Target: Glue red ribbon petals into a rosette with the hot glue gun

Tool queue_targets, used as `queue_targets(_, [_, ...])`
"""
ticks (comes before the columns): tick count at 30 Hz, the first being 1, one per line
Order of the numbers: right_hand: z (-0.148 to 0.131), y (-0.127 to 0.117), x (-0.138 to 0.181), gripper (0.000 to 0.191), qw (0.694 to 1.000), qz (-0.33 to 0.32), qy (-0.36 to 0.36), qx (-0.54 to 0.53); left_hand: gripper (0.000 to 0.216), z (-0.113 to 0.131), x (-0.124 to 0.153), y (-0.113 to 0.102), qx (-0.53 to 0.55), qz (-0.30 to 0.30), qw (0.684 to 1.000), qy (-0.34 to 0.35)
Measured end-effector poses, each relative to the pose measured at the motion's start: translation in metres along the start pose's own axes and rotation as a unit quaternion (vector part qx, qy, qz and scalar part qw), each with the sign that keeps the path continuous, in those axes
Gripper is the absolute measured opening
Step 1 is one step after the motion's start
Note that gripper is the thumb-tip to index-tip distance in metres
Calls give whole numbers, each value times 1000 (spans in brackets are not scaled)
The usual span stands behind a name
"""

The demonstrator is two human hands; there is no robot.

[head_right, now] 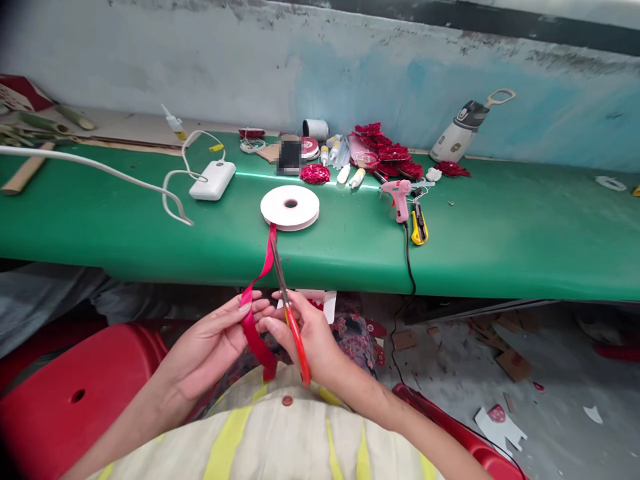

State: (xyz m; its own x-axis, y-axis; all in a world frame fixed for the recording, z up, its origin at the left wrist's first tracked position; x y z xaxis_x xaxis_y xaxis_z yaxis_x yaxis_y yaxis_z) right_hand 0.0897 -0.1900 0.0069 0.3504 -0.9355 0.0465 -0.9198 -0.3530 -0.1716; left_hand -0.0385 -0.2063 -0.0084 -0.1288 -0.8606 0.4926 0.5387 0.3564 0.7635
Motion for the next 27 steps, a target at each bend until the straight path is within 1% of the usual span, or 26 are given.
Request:
queue_targets(2, [2,10,3,29,999,-24,10,-31,25,2,-2,-1,25,9,999,42])
queue_targets(4, [10,16,9,32,996,-40,35,-67,25,1,-4,-3,34,7,998,51])
queue_targets(7, [19,16,16,38,992,-37,59,-109,23,-2,-5,-6,35,5,998,54])
queue_targets(10, [18,11,20,35,990,-30,49,-126,23,0,-6,-10,11,10,998,61])
queue_targets(12, [15,6,22,32,992,-27,42,-117,16,5,-9,-11,-70,1,996,49])
queue_targets(13, [13,4,23,32,993,-30,40,-110,14,12,-12,-12,-143,4,988,64])
queue_targets(14, [12,3,26,31,993,-40,40,-103,19,23,-16,-12,-235,14,967,98])
queue_targets(15, [11,2,29,31,992,-57,43,-101,23,40,-20,-9,-340,36,924,172])
queue_targets(16, [11,2,33,31,990,-80,47,-104,24,60,-23,-2,-444,65,852,268])
queue_targets(17, [11,2,38,30,987,-104,51,-109,23,74,-26,12,-532,75,765,355])
queue_targets(18, [10,1,43,29,985,-125,52,-109,22,80,-34,29,-602,44,688,402])
queue_targets(19, [10,-2,47,29,984,-136,52,-105,24,80,-45,47,-653,-7,623,430])
queue_targets(20, [10,-5,51,29,984,-140,52,-96,32,78,-59,65,-695,-60,559,447])
queue_targets(21, [10,-9,53,29,986,-135,52,-82,44,74,-75,80,-732,-107,505,445])
queue_targets(22, [11,-13,55,29,989,-127,54,-62,58,70,-93,93,-764,-140,463,428])
queue_targets(24, [12,-21,57,30,992,-108,62,-25,82,67,-133,110,-821,-156,405,371])
queue_targets(25, [12,-24,57,30,992,-102,68,-8,87,66,-150,116,-844,-153,383,342])
queue_targets(27, [13,-28,57,30,992,-94,76,30,84,67,-174,123,-871,-141,350,314])
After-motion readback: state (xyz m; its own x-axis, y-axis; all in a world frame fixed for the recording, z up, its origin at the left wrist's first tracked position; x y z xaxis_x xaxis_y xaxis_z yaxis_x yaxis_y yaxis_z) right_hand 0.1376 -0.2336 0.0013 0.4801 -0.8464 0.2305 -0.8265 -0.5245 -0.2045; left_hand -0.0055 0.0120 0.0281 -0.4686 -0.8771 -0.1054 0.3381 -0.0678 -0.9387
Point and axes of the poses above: each hand's wrist, its own x-axis away from the middle knuckle, its own y-axis out of the palm, z = x × y, the point moved 7 cm from there along -x, towards the middle knuckle, and after that the axes turned 14 degrees about x, right-handed, at the moved point
